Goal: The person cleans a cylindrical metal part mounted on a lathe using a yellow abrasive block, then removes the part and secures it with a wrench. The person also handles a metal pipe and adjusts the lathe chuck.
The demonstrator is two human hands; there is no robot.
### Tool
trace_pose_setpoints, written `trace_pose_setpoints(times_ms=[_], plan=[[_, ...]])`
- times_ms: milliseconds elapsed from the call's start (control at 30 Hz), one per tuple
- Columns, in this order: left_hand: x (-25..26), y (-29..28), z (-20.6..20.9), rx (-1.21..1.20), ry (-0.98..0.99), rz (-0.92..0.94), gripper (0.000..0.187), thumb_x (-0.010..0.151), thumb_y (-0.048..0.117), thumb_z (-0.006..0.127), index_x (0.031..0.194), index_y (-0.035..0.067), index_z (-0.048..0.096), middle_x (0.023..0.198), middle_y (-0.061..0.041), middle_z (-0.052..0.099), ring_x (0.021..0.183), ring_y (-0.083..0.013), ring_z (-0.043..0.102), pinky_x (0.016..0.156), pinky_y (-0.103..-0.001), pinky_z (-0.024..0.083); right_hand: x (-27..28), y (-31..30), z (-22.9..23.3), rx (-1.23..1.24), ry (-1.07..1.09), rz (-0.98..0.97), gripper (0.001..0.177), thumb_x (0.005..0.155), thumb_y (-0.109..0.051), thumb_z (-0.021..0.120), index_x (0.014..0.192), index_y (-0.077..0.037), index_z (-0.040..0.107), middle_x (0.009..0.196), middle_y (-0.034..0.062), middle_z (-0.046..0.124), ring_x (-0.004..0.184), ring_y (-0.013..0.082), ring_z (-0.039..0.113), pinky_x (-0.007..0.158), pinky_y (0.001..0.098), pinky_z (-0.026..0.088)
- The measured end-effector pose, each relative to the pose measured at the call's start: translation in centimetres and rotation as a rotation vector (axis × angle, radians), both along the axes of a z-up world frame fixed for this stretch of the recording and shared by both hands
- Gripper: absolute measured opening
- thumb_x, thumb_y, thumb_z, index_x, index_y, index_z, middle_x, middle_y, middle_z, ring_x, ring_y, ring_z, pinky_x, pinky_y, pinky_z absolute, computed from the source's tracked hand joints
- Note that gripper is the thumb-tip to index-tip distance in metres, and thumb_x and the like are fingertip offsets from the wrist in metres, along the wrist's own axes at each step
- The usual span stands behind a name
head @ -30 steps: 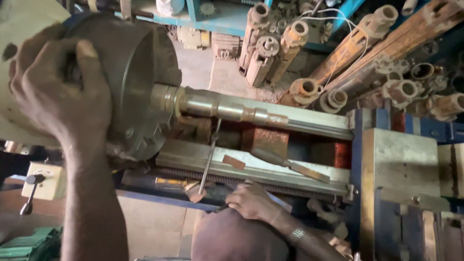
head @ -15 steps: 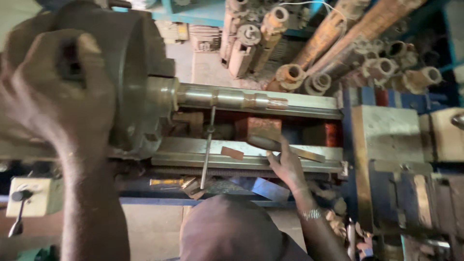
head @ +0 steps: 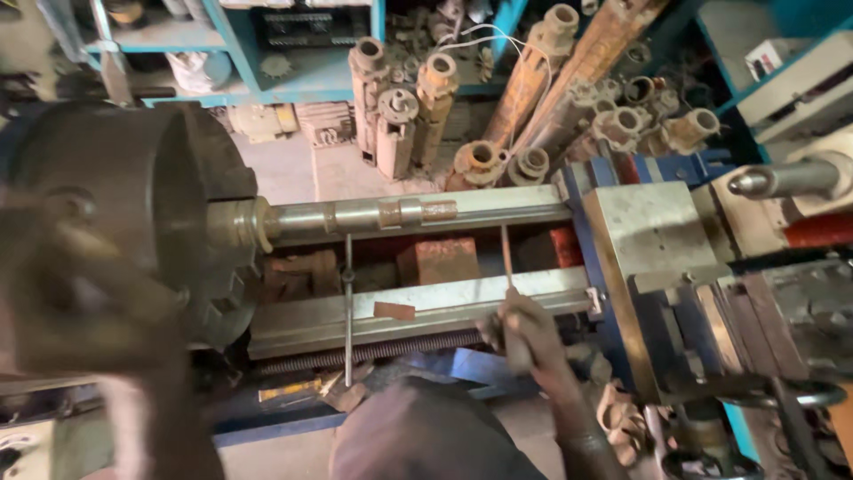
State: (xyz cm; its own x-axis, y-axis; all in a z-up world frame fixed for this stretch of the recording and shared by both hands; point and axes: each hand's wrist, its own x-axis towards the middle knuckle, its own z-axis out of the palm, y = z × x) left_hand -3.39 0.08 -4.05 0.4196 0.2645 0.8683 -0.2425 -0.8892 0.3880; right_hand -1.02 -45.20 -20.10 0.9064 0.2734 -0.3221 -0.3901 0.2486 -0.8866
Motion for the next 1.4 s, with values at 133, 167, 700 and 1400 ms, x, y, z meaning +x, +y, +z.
trace_pose_setpoints(times_ms=[133, 167, 700, 1400], plan=[[0.0, -11.6, 0.1, 0.135, 0.160, -0.573, 0.031, 0.102, 0.020, 0.069, 0.130, 0.010, 0.069, 0.131, -0.008, 0.068, 0.122, -0.0242, 0.064, 0.106, -0.038, 0.052, -1.8, -3.2, 4.3, -0.369, -0.454, 0.096, 0.062, 0.086, -0.016, 0.069, 0.137, -0.012, 0.035, 0.111, 0.0114, 0.073, 0.082, 0.0191, 0.070, 0.075, 0.0323, 0.057], [0.5, -15.8, -0.6, 0.215, 0.190, -0.699, 0.034, 0.100, 0.023, 0.072, 0.131, 0.011, 0.069, 0.133, -0.007, 0.067, 0.125, -0.0246, 0.062, 0.107, -0.040, 0.051, -1.6, -4.0, 5.3, -0.465, -0.560, 0.092, 0.074, 0.085, -0.015, 0.070, 0.144, -0.010, 0.026, 0.114, 0.0118, 0.071, 0.084, 0.0197, 0.071, 0.079, 0.0328, 0.057], [12.8, -31.6, -1.5, 0.183, 0.222, -0.550, 0.039, 0.094, 0.040, 0.072, 0.066, 0.013, 0.064, 0.070, -0.006, 0.067, 0.068, -0.0260, 0.065, 0.073, -0.043, 0.045, 7.8, -4.0, 21.7, -1.458, -1.025, 0.179, 0.031, 0.068, -0.023, 0.080, 0.096, -0.012, 0.071, 0.090, 0.0115, 0.074, 0.076, 0.0386, 0.070, 0.063, 0.0471, 0.055], [12.3, -26.4, 6.4, -0.025, 0.051, -0.278, 0.028, 0.090, 0.034, 0.071, 0.088, 0.007, 0.066, 0.080, -0.008, 0.066, 0.071, -0.0264, 0.066, 0.065, -0.041, 0.051, 17.5, 5.8, 34.4, -1.811, -0.911, 1.371, 0.100, 0.089, -0.042, 0.055, 0.165, -0.011, -0.001, 0.088, 0.0125, 0.068, 0.075, 0.0261, 0.069, 0.068, 0.0404, 0.062]])
